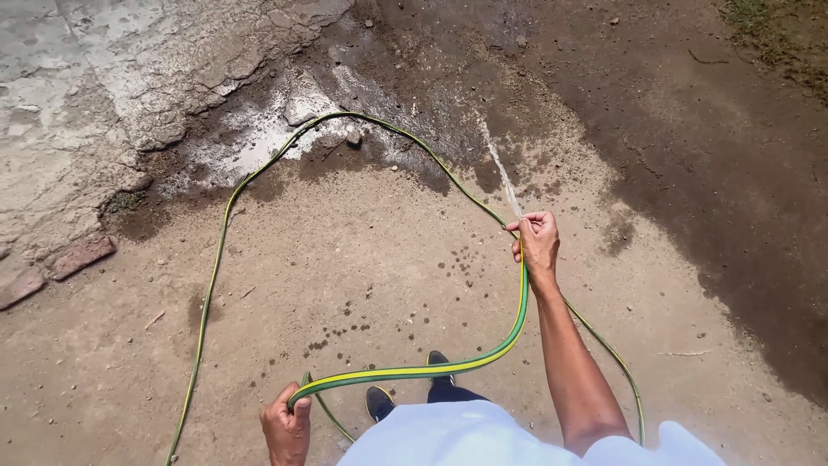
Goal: A person uses a garden hose to water the ground in an outdoor area.
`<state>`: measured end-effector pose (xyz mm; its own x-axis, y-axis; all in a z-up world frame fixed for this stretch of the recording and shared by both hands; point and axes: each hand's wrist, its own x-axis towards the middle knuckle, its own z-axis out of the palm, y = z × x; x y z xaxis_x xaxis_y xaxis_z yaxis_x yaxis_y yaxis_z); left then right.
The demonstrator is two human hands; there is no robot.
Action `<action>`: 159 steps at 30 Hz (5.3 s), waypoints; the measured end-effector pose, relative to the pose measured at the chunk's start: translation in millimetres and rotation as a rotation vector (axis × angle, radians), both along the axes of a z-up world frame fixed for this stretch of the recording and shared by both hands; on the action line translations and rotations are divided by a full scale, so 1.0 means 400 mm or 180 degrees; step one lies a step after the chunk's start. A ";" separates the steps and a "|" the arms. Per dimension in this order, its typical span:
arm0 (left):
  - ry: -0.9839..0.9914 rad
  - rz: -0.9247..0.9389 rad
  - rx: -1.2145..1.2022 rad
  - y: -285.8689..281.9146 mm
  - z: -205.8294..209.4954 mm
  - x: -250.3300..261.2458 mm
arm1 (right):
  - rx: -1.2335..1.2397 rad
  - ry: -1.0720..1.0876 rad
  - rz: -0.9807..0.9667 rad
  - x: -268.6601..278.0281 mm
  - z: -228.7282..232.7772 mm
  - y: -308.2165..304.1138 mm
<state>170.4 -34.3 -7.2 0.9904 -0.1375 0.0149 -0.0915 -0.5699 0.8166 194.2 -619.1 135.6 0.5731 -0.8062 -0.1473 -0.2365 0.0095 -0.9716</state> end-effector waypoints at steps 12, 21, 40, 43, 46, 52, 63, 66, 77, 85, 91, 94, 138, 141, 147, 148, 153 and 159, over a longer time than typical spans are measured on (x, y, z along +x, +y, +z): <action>0.0051 0.0230 -0.0113 -0.114 0.004 0.012 | -0.0254 -0.0677 0.0331 0.107 0.117 -0.108; 0.0006 -0.0045 -0.0114 -0.176 -0.011 0.021 | -0.0100 -0.0144 0.0209 -0.017 0.008 -0.141; -0.0115 0.0164 -0.0115 -0.128 0.006 0.017 | -0.0115 -0.0516 0.0661 0.114 0.085 -0.079; -0.0101 0.0219 -0.0111 -0.123 0.006 0.017 | -0.0048 -0.0557 0.0765 0.126 0.089 -0.066; -0.0001 0.0310 -0.0107 -0.119 -0.005 0.021 | 0.0018 -0.0577 0.0586 0.140 0.106 -0.053; 0.0012 0.0263 -0.0121 -0.108 -0.011 0.007 | -0.0087 -0.0610 0.0647 0.155 0.121 -0.036; 0.0046 0.0094 0.0007 -0.083 -0.017 -0.009 | 0.0051 -0.0364 0.0368 0.053 0.038 -0.037; 0.0144 0.0057 0.0109 -0.075 -0.014 -0.012 | 0.0114 -0.0336 0.0272 0.021 0.004 -0.041; 0.0151 -0.0288 0.0182 -0.088 -0.022 0.013 | 0.0170 -0.0098 -0.0152 -0.144 -0.073 -0.059; 0.0278 -0.0659 0.0295 -0.155 -0.056 0.040 | 0.0176 0.0276 -0.0628 -0.342 -0.113 -0.102; 0.0312 -0.0967 0.0134 -0.204 -0.039 0.034 | 0.0229 0.0532 -0.0848 -0.438 -0.111 -0.107; 0.0255 -0.1114 0.0146 -0.218 -0.034 0.034 | 0.0199 0.0250 -0.1087 -0.467 -0.092 -0.112; 0.0328 -0.0585 0.0042 -0.188 0.000 0.038 | 0.0534 0.1196 0.0177 -0.233 -0.219 -0.046; 0.0443 -0.0500 0.0131 -0.184 -0.025 0.058 | 0.0534 0.1257 0.0214 -0.211 -0.202 -0.037; 0.0365 -0.0613 -0.0034 -0.207 0.012 0.054 | 0.0675 0.1161 0.0407 -0.198 -0.216 -0.043; 0.0370 -0.0602 -0.0033 -0.208 0.017 0.051 | 0.0677 0.1166 0.0418 -0.193 -0.237 -0.048; 0.0459 -0.0513 0.0053 -0.210 0.014 0.061 | 0.0570 0.1395 0.0555 -0.159 -0.182 -0.031; 0.0470 -0.0438 -0.0065 -0.198 0.016 0.069 | 0.0668 0.1040 0.0548 -0.113 -0.316 -0.074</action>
